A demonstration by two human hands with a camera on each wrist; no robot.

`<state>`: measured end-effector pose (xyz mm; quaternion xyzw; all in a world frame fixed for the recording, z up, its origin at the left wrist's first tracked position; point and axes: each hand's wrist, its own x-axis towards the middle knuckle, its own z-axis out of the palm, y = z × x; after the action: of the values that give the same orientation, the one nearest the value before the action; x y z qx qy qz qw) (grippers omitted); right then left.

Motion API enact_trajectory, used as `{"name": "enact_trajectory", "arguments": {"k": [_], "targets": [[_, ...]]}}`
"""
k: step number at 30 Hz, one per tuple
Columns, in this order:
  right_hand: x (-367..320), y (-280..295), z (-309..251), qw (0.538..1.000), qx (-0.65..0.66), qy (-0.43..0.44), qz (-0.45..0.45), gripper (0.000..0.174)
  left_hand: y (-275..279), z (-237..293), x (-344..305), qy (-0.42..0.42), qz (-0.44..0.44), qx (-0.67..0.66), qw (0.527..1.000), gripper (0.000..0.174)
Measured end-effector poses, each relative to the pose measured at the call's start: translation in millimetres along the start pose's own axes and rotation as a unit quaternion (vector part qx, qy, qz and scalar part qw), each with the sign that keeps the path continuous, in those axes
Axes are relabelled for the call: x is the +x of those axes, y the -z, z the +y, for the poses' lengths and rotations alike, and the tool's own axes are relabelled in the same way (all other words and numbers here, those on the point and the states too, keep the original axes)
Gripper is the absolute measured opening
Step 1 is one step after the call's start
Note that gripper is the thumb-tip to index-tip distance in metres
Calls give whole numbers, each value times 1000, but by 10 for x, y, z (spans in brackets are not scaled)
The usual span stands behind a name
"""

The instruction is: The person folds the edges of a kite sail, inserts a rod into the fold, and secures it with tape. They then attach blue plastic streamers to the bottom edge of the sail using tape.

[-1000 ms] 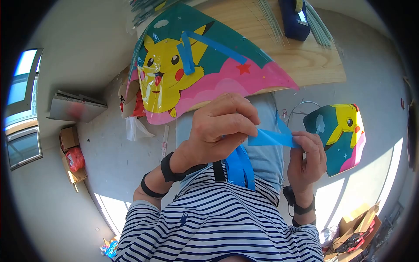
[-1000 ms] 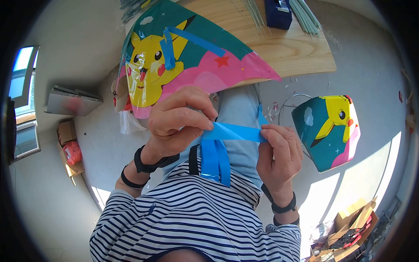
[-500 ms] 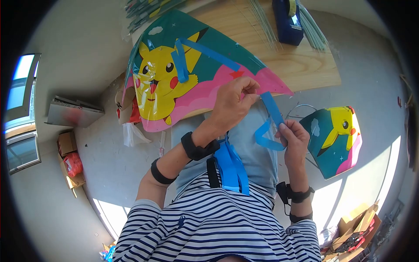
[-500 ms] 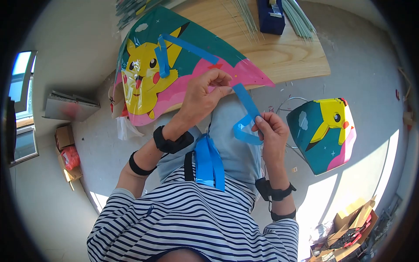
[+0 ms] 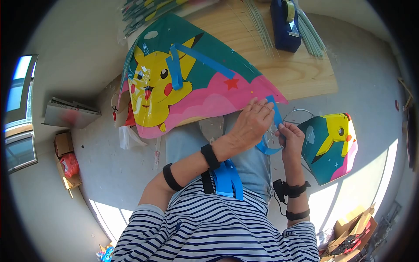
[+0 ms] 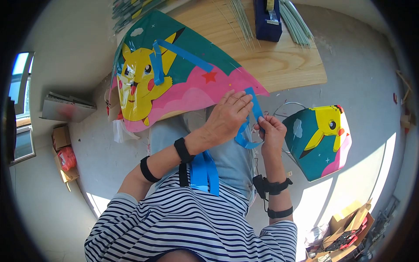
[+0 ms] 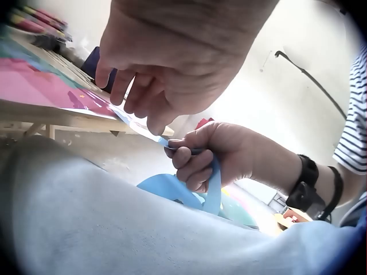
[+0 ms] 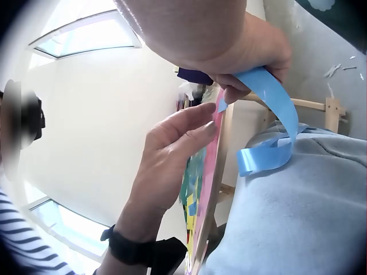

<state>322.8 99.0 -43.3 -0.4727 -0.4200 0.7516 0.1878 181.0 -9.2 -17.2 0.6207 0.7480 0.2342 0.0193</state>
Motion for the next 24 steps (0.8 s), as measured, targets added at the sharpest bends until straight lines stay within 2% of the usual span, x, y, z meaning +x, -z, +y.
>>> {"name": "enact_trajectory", "arguments": {"k": [16, 19, 21, 22, 24], "targets": [[51, 1, -8, 1000, -18, 6, -6, 7, -121, -42, 9, 31, -20, 42, 998, 58], [46, 92, -40, 1000, -21, -3, -22, 9, -115, -34, 38, 41, -27, 52, 997, 60], [12, 210, -100, 995, -18, -36, -91, 13, -109, -30, 55, 44, -34, 55, 997, 61], [-19, 282, -119, 995, -19, -36, -90, 13, -105, -29, 62, 44, -35, 59, 997, 60], [-115, 458, -151, 988, -83, -51, -121, 18, -104, -21, 58, 44, -35, 62, 997, 60]]}}
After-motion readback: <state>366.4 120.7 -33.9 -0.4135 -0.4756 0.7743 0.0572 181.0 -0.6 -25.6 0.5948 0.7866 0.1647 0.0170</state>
